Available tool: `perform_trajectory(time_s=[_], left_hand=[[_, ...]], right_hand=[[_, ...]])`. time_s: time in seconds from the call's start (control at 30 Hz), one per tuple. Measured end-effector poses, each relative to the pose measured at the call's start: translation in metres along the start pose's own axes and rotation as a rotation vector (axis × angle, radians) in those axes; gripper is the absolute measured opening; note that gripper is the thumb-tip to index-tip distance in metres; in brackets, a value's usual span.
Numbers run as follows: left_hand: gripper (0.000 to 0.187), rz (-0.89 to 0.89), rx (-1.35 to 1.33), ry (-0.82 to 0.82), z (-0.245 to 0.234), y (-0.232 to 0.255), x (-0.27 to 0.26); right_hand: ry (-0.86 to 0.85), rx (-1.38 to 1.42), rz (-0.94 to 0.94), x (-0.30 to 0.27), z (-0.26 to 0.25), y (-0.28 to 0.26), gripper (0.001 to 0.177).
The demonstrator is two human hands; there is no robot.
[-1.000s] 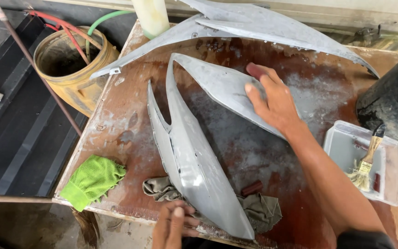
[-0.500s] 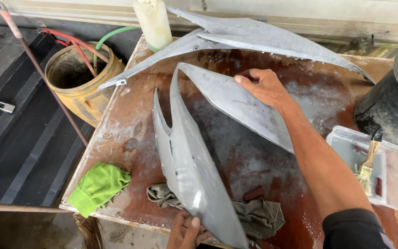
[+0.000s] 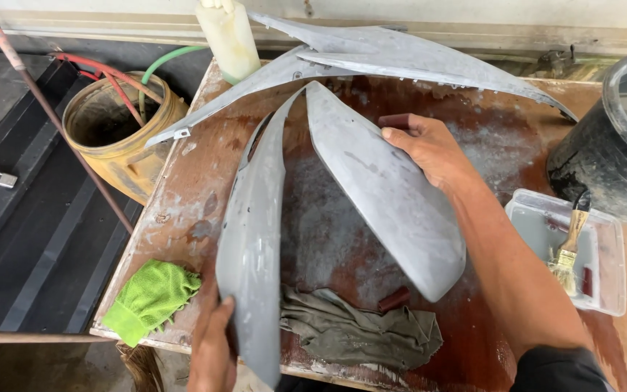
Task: The person sands a grey car fender with a sanding block, moving it across the surface to smooth it. They flip the fender over to sand the other side and continue the process on different sections of the part.
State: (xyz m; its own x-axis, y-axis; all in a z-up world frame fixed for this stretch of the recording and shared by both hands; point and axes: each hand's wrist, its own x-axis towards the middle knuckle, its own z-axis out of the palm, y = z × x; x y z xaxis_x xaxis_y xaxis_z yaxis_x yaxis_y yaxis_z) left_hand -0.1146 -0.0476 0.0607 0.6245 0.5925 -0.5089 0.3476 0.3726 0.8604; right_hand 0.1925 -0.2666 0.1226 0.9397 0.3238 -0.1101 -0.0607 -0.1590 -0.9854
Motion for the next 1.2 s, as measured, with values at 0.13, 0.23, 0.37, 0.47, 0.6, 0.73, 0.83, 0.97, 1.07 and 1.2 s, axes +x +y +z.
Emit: perform_trajectory(time_s=[0.13, 0.23, 0.37, 0.47, 0.6, 0.73, 0.83, 0.97, 1.07, 1.2], left_hand=[[0.066, 0.036, -0.013, 0.094, -0.016, 0.004, 0.018], [0.071, 0.058, 0.259, 0.033, -0.016, 0.029, 0.013], [0.072, 0.017, 0.465, 0.094, -0.009, 0.069, 0.014], [0.073, 0.115, 0.588, 0.027, -0.008, 0.083, 0.047], [0.075, 0.298, 0.708, -0.127, -0.005, 0.094, 0.101], [0.075, 0.317, 0.729, -0.166, 0.027, 0.116, 0.123], [0.079, 0.394, 0.793, -0.22, 0.04, 0.117, 0.176], [0.085, 0.523, 0.923, -0.244, 0.067, 0.125, 0.201], [0.078, 0.686, 0.94, -0.22, 0.083, 0.127, 0.22], [0.074, 0.838, 1.001, -0.129, 0.107, 0.13, 0.253]], right_hand=[[0.005, 0.058, 0.024, -0.025, -0.003, 0.006, 0.044], [0.023, 0.132, 0.032, -0.046, -0.007, 0.011, 0.043], [0.019, 0.331, -0.039, -0.078, -0.017, 0.014, 0.04], [0.055, 0.427, -0.09, -0.092, -0.023, 0.028, 0.035], [0.283, 0.49, -0.204, -0.102, -0.013, 0.048, 0.024], [0.344, 0.574, -0.21, -0.112, -0.009, 0.057, 0.025], [0.371, 0.629, -0.228, -0.117, -0.007, 0.064, 0.026], [0.418, 0.709, -0.259, -0.122, 0.002, 0.07, 0.029], [0.454, 0.768, -0.277, -0.118, 0.005, 0.093, 0.03], [0.495, 0.855, -0.281, -0.11, 0.01, 0.111, 0.03]])
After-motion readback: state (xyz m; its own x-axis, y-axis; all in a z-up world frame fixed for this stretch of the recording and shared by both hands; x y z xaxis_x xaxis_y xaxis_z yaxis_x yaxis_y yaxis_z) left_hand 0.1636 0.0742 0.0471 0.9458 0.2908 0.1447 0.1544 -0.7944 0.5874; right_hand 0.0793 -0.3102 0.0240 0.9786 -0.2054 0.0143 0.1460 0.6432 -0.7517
